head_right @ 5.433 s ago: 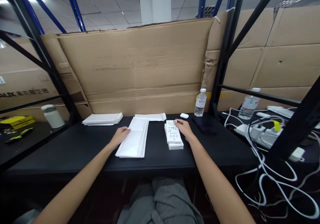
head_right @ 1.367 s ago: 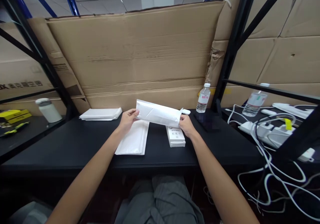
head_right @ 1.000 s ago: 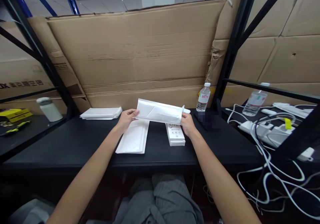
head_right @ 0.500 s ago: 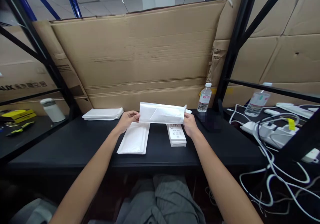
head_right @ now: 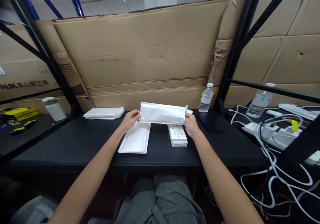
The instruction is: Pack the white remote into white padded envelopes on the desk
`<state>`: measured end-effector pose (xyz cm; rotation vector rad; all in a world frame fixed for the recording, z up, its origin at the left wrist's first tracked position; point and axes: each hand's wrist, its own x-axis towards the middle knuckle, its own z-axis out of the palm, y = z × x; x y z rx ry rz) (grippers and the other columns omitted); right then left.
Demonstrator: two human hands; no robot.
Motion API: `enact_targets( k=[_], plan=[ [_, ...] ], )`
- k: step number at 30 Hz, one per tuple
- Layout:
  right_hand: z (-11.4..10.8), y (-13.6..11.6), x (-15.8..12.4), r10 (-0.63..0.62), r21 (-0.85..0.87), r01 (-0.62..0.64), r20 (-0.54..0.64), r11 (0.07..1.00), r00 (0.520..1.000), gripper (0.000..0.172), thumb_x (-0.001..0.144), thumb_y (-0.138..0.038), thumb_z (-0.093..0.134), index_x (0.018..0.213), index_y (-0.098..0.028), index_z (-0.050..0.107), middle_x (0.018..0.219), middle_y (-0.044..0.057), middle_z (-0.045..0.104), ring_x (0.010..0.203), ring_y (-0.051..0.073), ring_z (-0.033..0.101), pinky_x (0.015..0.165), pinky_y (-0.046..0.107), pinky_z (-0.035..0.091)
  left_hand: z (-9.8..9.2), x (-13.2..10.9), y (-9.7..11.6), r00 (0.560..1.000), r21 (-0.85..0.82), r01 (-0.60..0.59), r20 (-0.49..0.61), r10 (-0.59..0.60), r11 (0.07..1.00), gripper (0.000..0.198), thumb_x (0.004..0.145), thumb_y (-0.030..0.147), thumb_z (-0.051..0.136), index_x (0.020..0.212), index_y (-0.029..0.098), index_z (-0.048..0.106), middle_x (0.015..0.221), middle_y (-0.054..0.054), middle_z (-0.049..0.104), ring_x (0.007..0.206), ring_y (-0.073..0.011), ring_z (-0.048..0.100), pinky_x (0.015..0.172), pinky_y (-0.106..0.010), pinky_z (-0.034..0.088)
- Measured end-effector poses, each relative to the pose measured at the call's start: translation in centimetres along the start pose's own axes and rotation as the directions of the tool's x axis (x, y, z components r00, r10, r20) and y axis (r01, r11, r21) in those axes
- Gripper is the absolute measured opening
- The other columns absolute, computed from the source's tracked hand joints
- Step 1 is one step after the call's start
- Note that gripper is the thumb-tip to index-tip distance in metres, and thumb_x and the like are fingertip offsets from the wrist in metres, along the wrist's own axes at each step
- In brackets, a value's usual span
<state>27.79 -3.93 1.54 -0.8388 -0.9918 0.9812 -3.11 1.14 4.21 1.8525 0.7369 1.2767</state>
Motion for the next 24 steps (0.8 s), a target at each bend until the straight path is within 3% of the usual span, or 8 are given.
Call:
enact_targets(
  k=[7, 12, 18, 24],
  plan=[
    [-0.16, 0.21, 0.08, 0.012, 0.002, -0.012, 0.005, 1.0, 1.0, 0.029, 0.051, -0.023, 0.083, 0.079, -0.019, 0.074, 0.078, 0.006, 0.075, 0.085, 0.031, 0.07, 0.077, 0.042, 0.057, -0.11, 0.07, -0.24, 1.0, 0.018, -0.026, -0.018, 0.026, 1.0, 0.024, 0.078, 0.04, 0.066, 0.075, 0.016, 0.062, 0.066, 0.0, 0.055, 0.059, -0.0109, 0.049, 0.057, -0.023, 0.041],
    [-0.11, 0.07, 0.06, 0.012, -0.004, -0.012, -0.002, 1.0, 1.0, 0.032, 0.052, -0.025, 0.082, 0.082, -0.019, 0.074, 0.077, 0.006, 0.075, 0.084, 0.031, 0.07, 0.075, 0.041, 0.057, 0.36, -0.12, 0.28, 0.999, -0.084, 0.006, -0.047, -0.01, 0.996, 0.027, 0.077, 0.043, 0.067, 0.073, 0.017, 0.06, 0.066, 0.0, 0.054, 0.057, -0.0112, 0.049, 0.056, -0.024, 0.042],
    [-0.2, 0.16, 0.11, 0.012, 0.0, -0.012, 0.009, 1.0, 1.0, 0.036, 0.052, -0.028, 0.082, 0.086, -0.019, 0.075, 0.076, 0.006, 0.074, 0.081, 0.03, 0.071, 0.075, 0.042, 0.057, 0.36, -0.14, 0.43, 1.0, -0.07, -0.017, -0.008, 0.016, 0.997, 0.028, 0.079, 0.042, 0.065, 0.068, 0.017, 0.059, 0.063, 0.001, 0.052, 0.057, -0.0113, 0.049, 0.058, -0.025, 0.041],
    [-0.14, 0.06, -0.07, 0.056, 0.025, -0.056, 0.025, 0.998, 0.998, 0.027, 0.052, -0.023, 0.082, 0.078, -0.018, 0.074, 0.076, 0.006, 0.074, 0.083, 0.029, 0.07, 0.076, 0.04, 0.056, 0.44, -0.25, 0.64, 1.0, -0.069, -0.011, 0.001, 0.011, 0.998, 0.033, 0.081, 0.043, 0.062, 0.062, 0.018, 0.054, 0.059, 0.002, 0.047, 0.056, -0.0115, 0.045, 0.057, -0.025, 0.038]
  ],
)
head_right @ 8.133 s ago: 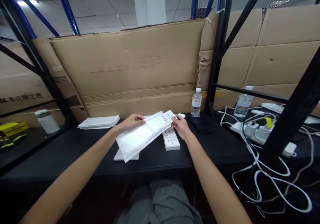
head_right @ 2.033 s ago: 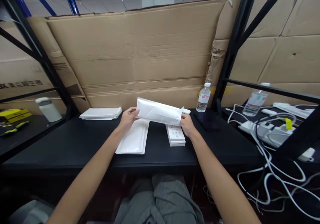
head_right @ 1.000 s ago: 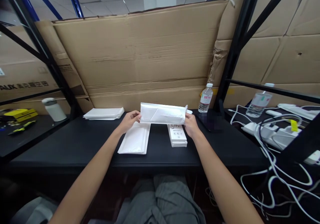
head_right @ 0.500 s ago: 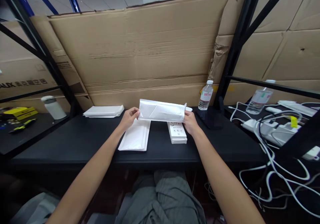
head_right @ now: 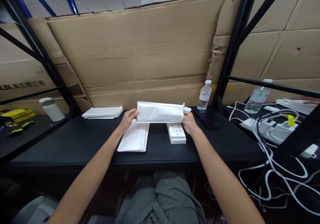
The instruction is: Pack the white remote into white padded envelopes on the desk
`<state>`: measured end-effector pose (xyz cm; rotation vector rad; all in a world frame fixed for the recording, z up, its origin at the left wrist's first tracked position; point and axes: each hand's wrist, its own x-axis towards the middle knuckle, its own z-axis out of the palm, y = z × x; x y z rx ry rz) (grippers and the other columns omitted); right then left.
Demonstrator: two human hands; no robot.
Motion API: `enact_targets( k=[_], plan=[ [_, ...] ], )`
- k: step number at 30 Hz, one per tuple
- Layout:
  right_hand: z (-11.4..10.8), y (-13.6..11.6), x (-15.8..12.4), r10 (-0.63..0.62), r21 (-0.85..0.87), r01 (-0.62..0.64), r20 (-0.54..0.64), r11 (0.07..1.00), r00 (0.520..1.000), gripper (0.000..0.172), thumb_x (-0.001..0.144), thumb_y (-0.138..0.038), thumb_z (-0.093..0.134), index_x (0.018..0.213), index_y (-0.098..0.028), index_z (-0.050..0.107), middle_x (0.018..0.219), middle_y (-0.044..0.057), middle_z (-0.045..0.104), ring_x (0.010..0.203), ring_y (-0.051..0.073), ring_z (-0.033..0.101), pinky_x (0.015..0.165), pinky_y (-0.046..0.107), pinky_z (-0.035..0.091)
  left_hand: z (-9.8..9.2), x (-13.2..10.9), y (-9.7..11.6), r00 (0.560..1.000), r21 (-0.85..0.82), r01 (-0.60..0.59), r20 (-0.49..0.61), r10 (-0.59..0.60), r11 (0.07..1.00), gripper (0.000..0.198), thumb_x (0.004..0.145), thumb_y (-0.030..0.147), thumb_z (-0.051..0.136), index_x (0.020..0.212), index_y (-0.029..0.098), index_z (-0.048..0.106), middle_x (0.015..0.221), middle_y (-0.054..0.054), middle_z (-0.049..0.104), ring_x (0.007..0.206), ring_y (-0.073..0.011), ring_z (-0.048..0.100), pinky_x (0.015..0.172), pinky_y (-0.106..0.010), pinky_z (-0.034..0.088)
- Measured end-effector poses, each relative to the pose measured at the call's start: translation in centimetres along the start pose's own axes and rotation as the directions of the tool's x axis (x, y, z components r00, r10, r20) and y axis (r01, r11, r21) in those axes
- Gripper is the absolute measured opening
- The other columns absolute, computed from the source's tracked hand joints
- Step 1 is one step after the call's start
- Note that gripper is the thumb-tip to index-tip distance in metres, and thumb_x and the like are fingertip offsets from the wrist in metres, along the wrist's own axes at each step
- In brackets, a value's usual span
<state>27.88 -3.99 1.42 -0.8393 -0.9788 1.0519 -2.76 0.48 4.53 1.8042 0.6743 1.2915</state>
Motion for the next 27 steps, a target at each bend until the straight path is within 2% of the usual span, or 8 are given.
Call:
enact_targets(
  k=[5, 12, 17, 20, 23, 25, 27],
  plan=[
    [0.0, 0.0, 0.0, 0.005, 0.007, -0.005, -0.007, 1.0, 1.0, 0.023, 0.052, -0.021, 0.08, 0.074, -0.018, 0.073, 0.075, 0.005, 0.074, 0.083, 0.029, 0.07, 0.077, 0.04, 0.056, 0.0, -0.1, 0.4, 0.999, 0.058, -0.034, 0.005, 0.034, 0.998, 0.036, 0.083, 0.044, 0.06, 0.059, 0.018, 0.054, 0.058, 0.001, 0.048, 0.057, -0.0121, 0.045, 0.059, -0.025, 0.037],
    [-0.1, 0.1, 0.1, 0.012, 0.036, -0.012, -0.005, 0.999, 1.0, 0.024, 0.054, -0.022, 0.081, 0.077, -0.02, 0.073, 0.076, 0.004, 0.074, 0.08, 0.026, 0.07, 0.073, 0.035, 0.056, -0.2, -0.1, 0.4, 0.996, 0.107, -0.07, -0.049, 0.076, 0.992, 0.035, 0.083, 0.041, 0.06, 0.058, 0.017, 0.054, 0.057, 0.001, 0.049, 0.058, -0.0122, 0.044, 0.061, -0.025, 0.035],
    [-0.1, -0.5, 0.1, 0.0, 0.064, 0.002, -0.034, 0.998, 0.999, 0.024, 0.058, -0.028, 0.081, 0.078, -0.018, 0.073, 0.075, 0.004, 0.072, 0.072, 0.02, 0.068, 0.063, 0.028, 0.055, -0.5, 0.1, 0.0, 0.981, 0.093, -0.071, -0.175, 0.087, 0.993, 0.031, 0.08, 0.036, 0.06, 0.058, 0.017, 0.05, 0.058, 0.003, 0.044, 0.058, -0.0106, 0.04, 0.059, -0.023, 0.034],
    [-0.4, -0.8, 0.4, -0.046, 0.126, 0.057, -0.09, 0.99, 0.995, 0.022, 0.06, -0.028, 0.08, 0.077, -0.017, 0.071, 0.077, 0.002, 0.071, 0.07, 0.015, 0.065, 0.059, 0.023, 0.053, -1.1, 0.2, -0.2, 0.948, 0.078, -0.065, -0.306, 0.085, 0.995, 0.028, 0.078, 0.032, 0.059, 0.058, 0.017, 0.048, 0.057, 0.004, 0.039, 0.055, -0.0092, 0.035, 0.054, -0.022, 0.029],
    [-0.6, -0.9, 0.7, -0.068, 0.153, 0.094, -0.167, 0.984, 0.984, 0.02, 0.062, -0.029, 0.079, 0.074, -0.017, 0.067, 0.071, 0.0, 0.067, 0.061, 0.011, 0.06, 0.045, 0.018, 0.045, -1.8, 0.4, -0.3, 0.912, 0.012, -0.092, -0.401, 0.089, 0.996, 0.023, 0.077, 0.028, 0.059, 0.059, 0.017, 0.049, 0.057, 0.004, 0.036, 0.054, -0.0084, 0.033, 0.052, -0.021, 0.028],
    [-0.7, -0.8, 0.7, -0.057, 0.145, 0.084, -0.18, 0.986, 0.982, 0.021, 0.065, -0.031, 0.077, 0.073, -0.018, 0.063, 0.063, -0.002, 0.062, 0.051, 0.009, 0.055, 0.036, 0.017, 0.037, -2.0, 0.4, -0.4, 0.924, -0.099, -0.08, -0.38, 0.037, 0.992, 0.017, 0.075, 0.026, 0.06, 0.064, 0.016, 0.053, 0.06, 0.004, 0.04, 0.055, -0.0083, 0.037, 0.053, -0.02, 0.031],
    [-0.6, -0.6, 0.7, -0.046, 0.127, 0.066, -0.159, 0.99, 0.986, 0.023, 0.068, -0.035, 0.074, 0.074, -0.019, 0.059, 0.058, -0.003, 0.059, 0.044, 0.009, 0.051, 0.032, 0.018, 0.031, -1.9, 0.5, -0.3, 0.952, -0.218, -0.032, -0.303, -0.037, 0.975, 0.01, 0.074, 0.027, 0.062, 0.075, 0.017, 0.059, 0.064, 0.003, 0.047, 0.057, -0.0089, 0.044, 0.056, -0.02, 0.036]
  ],
)
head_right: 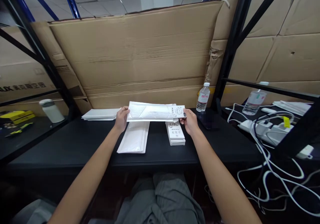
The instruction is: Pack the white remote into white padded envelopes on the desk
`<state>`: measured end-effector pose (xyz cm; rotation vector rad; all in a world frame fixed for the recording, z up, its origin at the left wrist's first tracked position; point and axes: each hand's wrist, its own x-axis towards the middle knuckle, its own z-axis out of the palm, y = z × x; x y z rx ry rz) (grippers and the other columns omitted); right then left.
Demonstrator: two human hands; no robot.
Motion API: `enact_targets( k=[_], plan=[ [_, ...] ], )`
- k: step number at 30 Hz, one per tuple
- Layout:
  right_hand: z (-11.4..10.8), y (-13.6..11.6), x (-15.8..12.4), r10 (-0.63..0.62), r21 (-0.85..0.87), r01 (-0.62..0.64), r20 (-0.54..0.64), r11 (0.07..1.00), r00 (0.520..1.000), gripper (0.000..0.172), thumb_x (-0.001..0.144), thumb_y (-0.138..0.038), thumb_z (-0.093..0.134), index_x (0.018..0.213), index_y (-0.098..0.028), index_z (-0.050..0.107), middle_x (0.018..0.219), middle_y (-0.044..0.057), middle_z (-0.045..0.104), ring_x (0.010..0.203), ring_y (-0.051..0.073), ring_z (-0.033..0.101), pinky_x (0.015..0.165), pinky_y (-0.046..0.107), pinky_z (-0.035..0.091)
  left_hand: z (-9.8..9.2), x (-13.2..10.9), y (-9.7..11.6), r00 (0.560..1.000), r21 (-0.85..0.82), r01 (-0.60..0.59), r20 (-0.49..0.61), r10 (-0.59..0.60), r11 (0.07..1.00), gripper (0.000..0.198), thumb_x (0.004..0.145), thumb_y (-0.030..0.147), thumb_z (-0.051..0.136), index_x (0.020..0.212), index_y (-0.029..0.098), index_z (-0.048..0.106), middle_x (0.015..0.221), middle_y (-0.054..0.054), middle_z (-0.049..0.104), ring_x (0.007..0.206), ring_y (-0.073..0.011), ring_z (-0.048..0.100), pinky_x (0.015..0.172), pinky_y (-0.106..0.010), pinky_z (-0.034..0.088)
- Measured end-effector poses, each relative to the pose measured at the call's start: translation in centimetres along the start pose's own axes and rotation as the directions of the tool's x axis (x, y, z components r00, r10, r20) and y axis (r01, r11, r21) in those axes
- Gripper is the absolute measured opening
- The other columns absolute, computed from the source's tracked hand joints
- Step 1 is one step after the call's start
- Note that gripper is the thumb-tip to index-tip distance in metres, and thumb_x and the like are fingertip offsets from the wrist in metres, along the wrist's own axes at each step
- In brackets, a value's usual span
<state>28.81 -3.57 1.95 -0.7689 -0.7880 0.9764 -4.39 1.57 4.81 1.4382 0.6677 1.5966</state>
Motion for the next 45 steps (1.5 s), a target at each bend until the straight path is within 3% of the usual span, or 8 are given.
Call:
enact_targets(
  k=[10, 16, 24, 28, 31, 37, 42, 45],
  plan=[
    [0.0, 0.2, -0.1, -0.009, -0.024, 0.011, 0.057, 1.0, 0.998, 0.031, 0.069, -0.032, 0.077, 0.089, -0.018, 0.058, 0.066, 0.0, 0.065, 0.047, 0.01, 0.057, 0.04, 0.018, 0.045, 0.6, -0.8, 1.2, 0.963, 0.028, 0.2, 0.18, -0.202, 0.979, 0.054, 0.071, 0.033, 0.071, 0.122, 0.022, 0.056, 0.076, 0.0, 0.061, 0.061, -0.0116, 0.056, 0.053, -0.02, 0.043],
    [-0.1, 0.3, 0.0, -0.025, -0.001, 0.026, 0.068, 1.0, 0.997, 0.035, 0.065, -0.024, 0.08, 0.094, -0.017, 0.061, 0.072, 0.001, 0.066, 0.051, 0.008, 0.058, 0.044, 0.016, 0.048, 0.6, -0.9, 1.2, 0.955, 0.028, 0.192, 0.225, -0.193, 0.981, 0.051, 0.069, 0.031, 0.072, 0.117, 0.018, 0.061, 0.093, -0.005, 0.065, 0.075, -0.0164, 0.061, 0.061, -0.024, 0.047],
    [-0.8, 0.3, 0.7, -0.059, 0.103, 0.075, -0.147, 0.992, 0.987, 0.027, 0.065, -0.02, 0.076, 0.088, -0.016, 0.062, 0.067, -0.001, 0.061, 0.046, 0.005, 0.05, 0.036, 0.014, 0.038, -0.5, -0.3, 0.7, 0.978, 0.029, 0.177, 0.109, -0.179, 0.984, 0.039, 0.065, 0.026, 0.071, 0.102, 0.016, 0.065, 0.087, -0.004, 0.065, 0.07, -0.0151, 0.059, 0.059, -0.023, 0.045],
    [-2.2, 0.4, 1.5, 0.017, 0.212, 0.068, -0.379, 0.975, 0.925, 0.017, 0.07, -0.016, 0.069, 0.082, -0.017, 0.058, 0.059, -0.005, 0.056, 0.039, 0.004, 0.043, 0.031, 0.013, 0.028, -1.8, -0.9, 0.9, 0.976, 0.045, 0.215, -0.025, -0.214, 0.976, 0.037, 0.062, 0.024, 0.07, 0.097, 0.018, 0.062, 0.079, 0.0, 0.062, 0.062, -0.0126, 0.056, 0.054, -0.021, 0.042],
    [-2.7, 0.6, 1.8, 0.059, 0.23, 0.047, -0.434, 0.972, 0.899, 0.017, 0.07, -0.017, 0.069, 0.08, -0.017, 0.055, 0.054, -0.006, 0.053, 0.036, 0.003, 0.039, 0.03, 0.013, 0.024, -3.4, -2.6, 1.9, 0.958, 0.035, 0.263, -0.126, -0.257, 0.964, 0.039, 0.062, 0.024, 0.07, 0.099, 0.02, 0.059, 0.075, 0.002, 0.06, 0.058, -0.0115, 0.055, 0.051, -0.02, 0.04],
    [-1.4, 1.2, 1.0, 0.063, 0.067, -0.043, -0.333, 0.997, 0.941, 0.026, 0.059, -0.024, 0.08, 0.076, -0.015, 0.061, 0.044, -0.006, 0.05, 0.033, 0.004, 0.036, 0.027, 0.014, 0.02, -5.1, -8.6, 5.6, 0.926, 0.205, 0.373, -0.023, -0.377, 0.905, 0.043, 0.07, 0.033, 0.072, 0.108, 0.018, 0.062, 0.113, -0.008, 0.063, 0.095, -0.0224, 0.062, 0.076, -0.03, 0.051],
    [-1.0, 1.1, 0.4, 0.096, -0.037, -0.112, -0.292, 0.993, 0.951, 0.031, 0.055, -0.028, 0.083, 0.075, -0.014, 0.065, 0.041, -0.006, 0.049, 0.032, 0.005, 0.036, 0.027, 0.016, 0.019, -4.8, -12.6, 7.0, 0.938, 0.51, 0.288, 0.018, -0.345, 0.81, 0.047, 0.074, 0.045, 0.068, 0.115, 0.023, 0.063, 0.122, -0.008, 0.062, 0.112, -0.0282, 0.057, 0.093, -0.037, 0.047],
    [-1.1, 1.1, 0.4, 0.094, -0.048, -0.112, -0.282, 0.993, 0.955, 0.034, 0.054, -0.029, 0.083, 0.08, -0.014, 0.067, 0.041, -0.006, 0.05, 0.031, 0.005, 0.036, 0.027, 0.017, 0.019, -4.6, -14.7, 6.8, 0.955, 0.723, 0.192, 0.019, -0.297, 0.663, 0.049, 0.077, 0.048, 0.064, 0.122, 0.028, 0.06, 0.123, -0.006, 0.059, 0.114, -0.0287, 0.054, 0.099, -0.042, 0.042]
  ],
)
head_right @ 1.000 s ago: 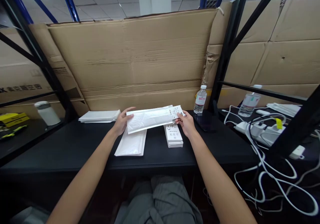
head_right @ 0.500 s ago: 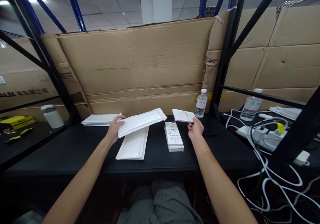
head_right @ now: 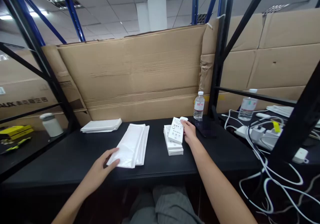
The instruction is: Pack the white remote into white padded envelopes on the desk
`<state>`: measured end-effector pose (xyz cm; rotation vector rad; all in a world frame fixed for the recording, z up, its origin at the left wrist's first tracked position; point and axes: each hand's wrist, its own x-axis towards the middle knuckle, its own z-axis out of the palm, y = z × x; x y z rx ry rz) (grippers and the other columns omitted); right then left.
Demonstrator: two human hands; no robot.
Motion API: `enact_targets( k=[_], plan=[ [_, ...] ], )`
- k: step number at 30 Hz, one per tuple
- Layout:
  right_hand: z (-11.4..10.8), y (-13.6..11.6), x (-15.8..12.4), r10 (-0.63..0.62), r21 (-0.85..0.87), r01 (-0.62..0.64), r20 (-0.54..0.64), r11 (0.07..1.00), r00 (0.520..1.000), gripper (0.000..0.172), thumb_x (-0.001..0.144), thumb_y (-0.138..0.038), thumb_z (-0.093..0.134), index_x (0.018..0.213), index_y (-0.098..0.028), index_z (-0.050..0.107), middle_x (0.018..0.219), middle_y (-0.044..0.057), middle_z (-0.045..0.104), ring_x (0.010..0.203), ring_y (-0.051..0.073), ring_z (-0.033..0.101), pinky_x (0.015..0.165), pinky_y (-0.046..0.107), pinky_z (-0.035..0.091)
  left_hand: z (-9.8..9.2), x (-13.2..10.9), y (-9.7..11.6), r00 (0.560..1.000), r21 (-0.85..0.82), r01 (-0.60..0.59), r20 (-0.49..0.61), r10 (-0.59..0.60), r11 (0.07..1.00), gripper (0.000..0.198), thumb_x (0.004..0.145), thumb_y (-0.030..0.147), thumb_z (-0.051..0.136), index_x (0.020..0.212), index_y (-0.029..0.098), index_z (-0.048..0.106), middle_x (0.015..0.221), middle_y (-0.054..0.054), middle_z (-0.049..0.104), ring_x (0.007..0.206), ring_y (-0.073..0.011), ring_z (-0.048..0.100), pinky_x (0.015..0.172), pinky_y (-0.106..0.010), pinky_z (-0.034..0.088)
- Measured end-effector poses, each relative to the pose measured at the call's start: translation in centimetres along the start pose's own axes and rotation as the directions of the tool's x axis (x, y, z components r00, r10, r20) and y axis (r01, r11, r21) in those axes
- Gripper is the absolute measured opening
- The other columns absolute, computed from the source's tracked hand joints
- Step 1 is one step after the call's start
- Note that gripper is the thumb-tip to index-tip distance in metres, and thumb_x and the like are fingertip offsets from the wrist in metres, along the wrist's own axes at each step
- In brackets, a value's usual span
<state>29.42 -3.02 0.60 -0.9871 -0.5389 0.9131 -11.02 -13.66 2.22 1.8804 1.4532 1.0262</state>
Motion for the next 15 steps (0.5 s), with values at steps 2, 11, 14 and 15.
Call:
enact_targets(
  k=[2, 11, 14, 15],
  plan=[
    [0.0, 0.0, 0.1, -0.004, 0.0, 0.004, 0.008, 1.0, 1.0, 0.034, 0.055, -0.029, 0.082, 0.082, -0.013, 0.068, 0.042, -0.006, 0.049, 0.032, 0.004, 0.035, 0.028, 0.016, 0.018, 0.5, -1.0, -0.1, 0.999, 0.14, -0.013, 0.031, 0.008, 0.99, 0.049, 0.082, 0.05, 0.057, 0.128, 0.033, 0.054, 0.121, -0.005, 0.059, 0.112, -0.028, 0.054, 0.098, -0.044, 0.042],
    [0.1, 0.0, -0.2, -0.004, -0.027, 0.004, 0.014, 1.0, 1.0, 0.039, 0.053, -0.033, 0.082, 0.084, -0.014, 0.068, 0.046, -0.005, 0.054, 0.035, 0.007, 0.041, 0.031, 0.017, 0.021, 1.6, -0.8, 1.5, 0.988, 0.343, -0.131, -0.035, 0.152, 0.93, 0.047, 0.086, 0.05, 0.049, 0.129, 0.032, 0.053, 0.119, -0.007, 0.053, 0.114, -0.0309, 0.047, 0.1, -0.052, 0.038],
    [0.1, -0.2, -0.4, -0.006, -0.019, 0.006, 0.012, 1.0, 1.0, 0.038, 0.053, -0.033, 0.083, 0.083, -0.014, 0.068, 0.045, -0.005, 0.053, 0.035, 0.007, 0.041, 0.031, 0.018, 0.022, 0.5, -2.5, 3.0, 0.955, 0.287, -0.168, -0.189, 0.228, 0.943, 0.046, 0.084, 0.046, 0.054, 0.129, 0.039, 0.051, 0.12, -0.006, 0.053, 0.116, -0.0316, 0.048, 0.099, -0.051, 0.041],
    [0.2, -0.2, -0.4, -0.007, -0.017, 0.008, 0.015, 1.0, 1.0, 0.038, 0.053, -0.033, 0.083, 0.082, -0.014, 0.068, 0.045, -0.005, 0.053, 0.035, 0.007, 0.04, 0.031, 0.018, 0.022, 0.1, -3.3, 3.4, 0.947, 0.258, -0.184, -0.211, 0.242, 0.948, 0.046, 0.084, 0.045, 0.056, 0.129, 0.042, 0.051, 0.119, -0.005, 0.054, 0.116, -0.0306, 0.049, 0.098, -0.049, 0.044]
  ],
)
